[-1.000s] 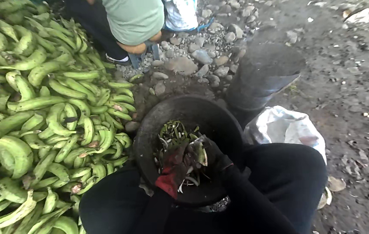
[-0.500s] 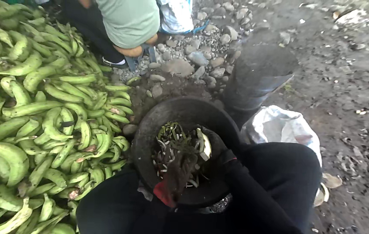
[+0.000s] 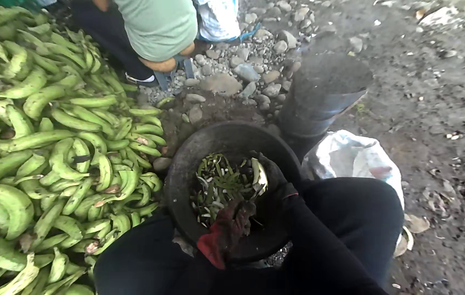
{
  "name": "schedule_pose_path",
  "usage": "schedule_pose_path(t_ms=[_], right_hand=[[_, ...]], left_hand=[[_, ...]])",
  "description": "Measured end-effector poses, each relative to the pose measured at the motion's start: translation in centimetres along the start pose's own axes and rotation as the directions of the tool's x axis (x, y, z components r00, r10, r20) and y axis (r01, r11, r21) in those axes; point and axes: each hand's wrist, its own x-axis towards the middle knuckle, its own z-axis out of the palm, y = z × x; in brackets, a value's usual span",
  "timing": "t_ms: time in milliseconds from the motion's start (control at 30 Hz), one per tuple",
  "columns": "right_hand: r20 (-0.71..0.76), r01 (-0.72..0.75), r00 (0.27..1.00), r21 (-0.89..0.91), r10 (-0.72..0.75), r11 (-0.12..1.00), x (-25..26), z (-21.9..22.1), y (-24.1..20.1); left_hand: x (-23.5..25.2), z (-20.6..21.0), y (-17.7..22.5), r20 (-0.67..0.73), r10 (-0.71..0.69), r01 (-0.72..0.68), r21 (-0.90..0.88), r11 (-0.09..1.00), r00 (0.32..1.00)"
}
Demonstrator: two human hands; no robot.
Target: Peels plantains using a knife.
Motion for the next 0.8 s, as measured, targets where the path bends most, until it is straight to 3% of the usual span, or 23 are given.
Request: schedule_pose_path(t_ms=[300,500,600,800], right_hand=[[-0.038,-0.047,0.998,0.077,0.050,0.996,-0.8,1.6,2.0],[0.022,0.053,0.998,-0.003,-0.053,0.999,-1.5,1.8,4.1],[0.029,0.048,0.998,0.048,-0.049,0.998,-2.0,2.3,4.7],[0.069,0.140,0.987,0.069,-0.144,0.988,-2.1,1.8,5.6]], left_hand=[[2.0,0.1,-1.6,-0.076,-0.029,0.050,0.296,0.954,0.997],[3.4,-0.1,-1.8,-0.164,-0.028,0.112,0.533,0.839,0.986],[4.2,-0.1,-1.9,-0.235,-0.031,0.164,0.571,0.805,0.971],[4.4,0.4,-2.7,-0.250,0.064,0.104,0.604,0.790,0.966]])
